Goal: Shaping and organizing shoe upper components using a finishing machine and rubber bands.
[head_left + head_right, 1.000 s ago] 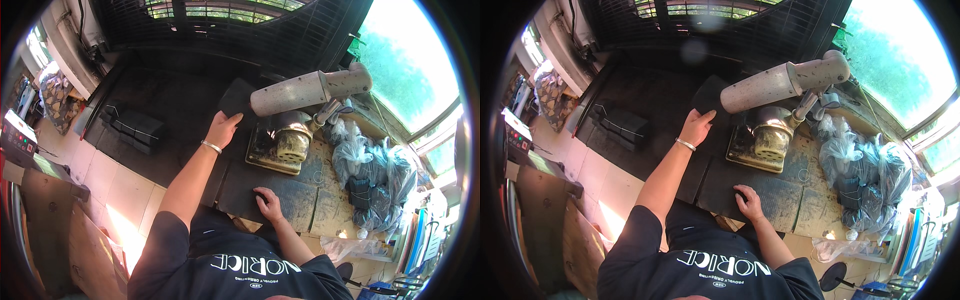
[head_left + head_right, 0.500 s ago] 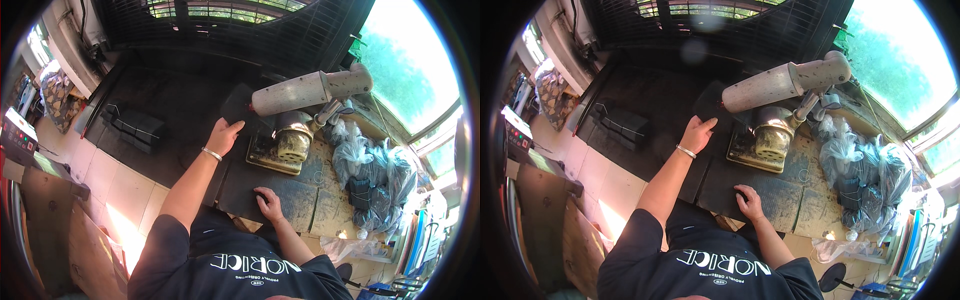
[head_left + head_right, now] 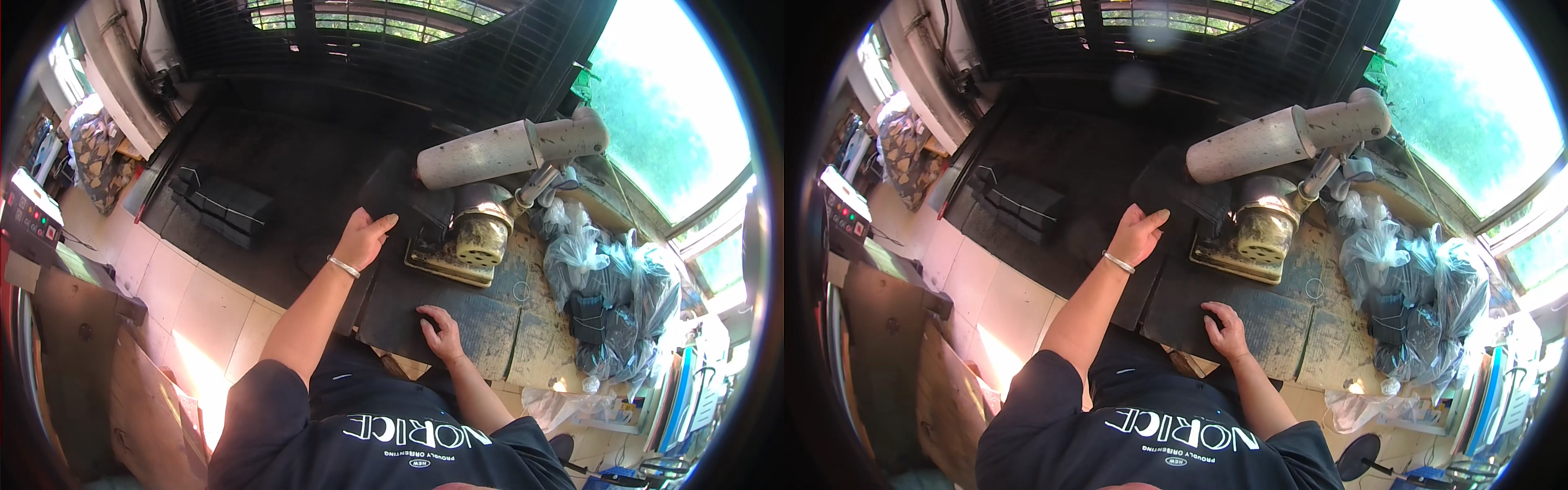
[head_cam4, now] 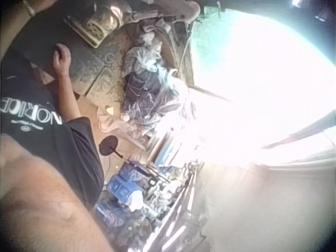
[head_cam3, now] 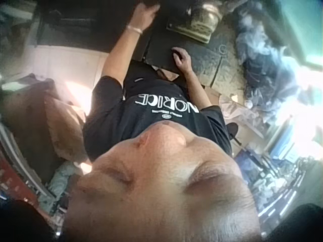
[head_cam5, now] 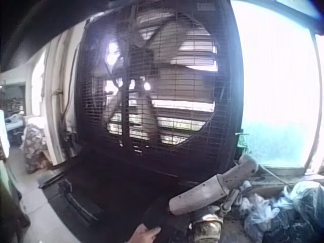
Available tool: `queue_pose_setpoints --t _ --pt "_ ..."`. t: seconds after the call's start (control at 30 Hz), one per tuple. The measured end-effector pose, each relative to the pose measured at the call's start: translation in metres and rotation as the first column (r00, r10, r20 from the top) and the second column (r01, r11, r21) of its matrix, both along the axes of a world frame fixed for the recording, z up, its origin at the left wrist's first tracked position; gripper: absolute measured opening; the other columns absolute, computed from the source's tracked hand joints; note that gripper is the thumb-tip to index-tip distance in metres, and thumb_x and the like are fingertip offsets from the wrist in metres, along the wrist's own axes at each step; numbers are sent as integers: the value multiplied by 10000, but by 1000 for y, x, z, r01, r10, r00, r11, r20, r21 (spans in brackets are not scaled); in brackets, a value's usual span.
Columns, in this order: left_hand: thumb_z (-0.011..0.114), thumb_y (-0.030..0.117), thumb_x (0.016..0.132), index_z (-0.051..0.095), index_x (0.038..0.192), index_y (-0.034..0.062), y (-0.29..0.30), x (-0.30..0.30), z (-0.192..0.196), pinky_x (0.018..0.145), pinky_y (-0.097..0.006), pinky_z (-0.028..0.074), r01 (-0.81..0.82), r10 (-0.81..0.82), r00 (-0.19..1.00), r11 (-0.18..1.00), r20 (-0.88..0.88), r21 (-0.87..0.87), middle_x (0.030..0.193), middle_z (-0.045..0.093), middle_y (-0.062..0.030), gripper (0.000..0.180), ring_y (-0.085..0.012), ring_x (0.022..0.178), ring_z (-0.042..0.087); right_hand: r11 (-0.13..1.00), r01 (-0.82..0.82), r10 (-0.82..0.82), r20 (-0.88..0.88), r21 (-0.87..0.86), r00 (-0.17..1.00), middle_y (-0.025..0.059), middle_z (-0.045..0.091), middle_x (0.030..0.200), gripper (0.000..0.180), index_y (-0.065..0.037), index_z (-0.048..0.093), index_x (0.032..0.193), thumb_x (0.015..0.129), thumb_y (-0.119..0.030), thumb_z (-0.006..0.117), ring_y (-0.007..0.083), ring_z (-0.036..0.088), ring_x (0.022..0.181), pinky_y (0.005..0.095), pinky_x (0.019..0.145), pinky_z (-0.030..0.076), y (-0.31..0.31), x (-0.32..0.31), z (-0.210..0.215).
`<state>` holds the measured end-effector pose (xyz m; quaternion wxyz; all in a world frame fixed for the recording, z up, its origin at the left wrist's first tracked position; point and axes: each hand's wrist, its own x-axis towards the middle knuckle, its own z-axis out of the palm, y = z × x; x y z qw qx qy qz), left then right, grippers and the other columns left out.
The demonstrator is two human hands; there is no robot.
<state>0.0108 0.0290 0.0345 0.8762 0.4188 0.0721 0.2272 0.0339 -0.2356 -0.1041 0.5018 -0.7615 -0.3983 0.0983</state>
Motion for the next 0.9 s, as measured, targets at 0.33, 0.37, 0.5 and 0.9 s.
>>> queue_pose_setpoints --t 0.33,0.37,0.5,0.9 --pt "695 115 901 663 925 26 18 -9 -31 577 -201 386 105 -106 994 991 9 81 867 644 19 98 -32 712 547 1000 -9 9 20 -9 1000 148 671 1116 271 -67 670 1100 831 -87 648 335 620 1079 398 950 488 1 -1 2" --pt "695 115 901 663 925 26 17 -8 -28 577 -201 386 104 -105 994 991 7 80 867 644 19 98 -32 712 547 1000 -10 10 18 -10 1000 148 671 1116 271 -67 670 1100 831 -87 648 335 620 1079 398 950 488 1 -1 2" --pt "643 48 910 643 1099 -23 16 4 -16 879 -302 504 110 -112 991 994 70 27 1096 686 -91 202 -174 1001 652 1000 -7 7 19 -14 1000 150 670 1118 270 -68 669 1101 832 -87 648 337 620 1079 398 949 488 0 0 2" --pt "645 52 911 612 1167 -5 30 43 -12 936 -322 478 91 -93 991 995 97 28 1163 666 -85 264 -183 1064 630 1000 4 -4 -5 5 1000 146 673 1113 266 -76 677 1093 829 -77 651 332 624 1074 393 945 489 0 0 1"
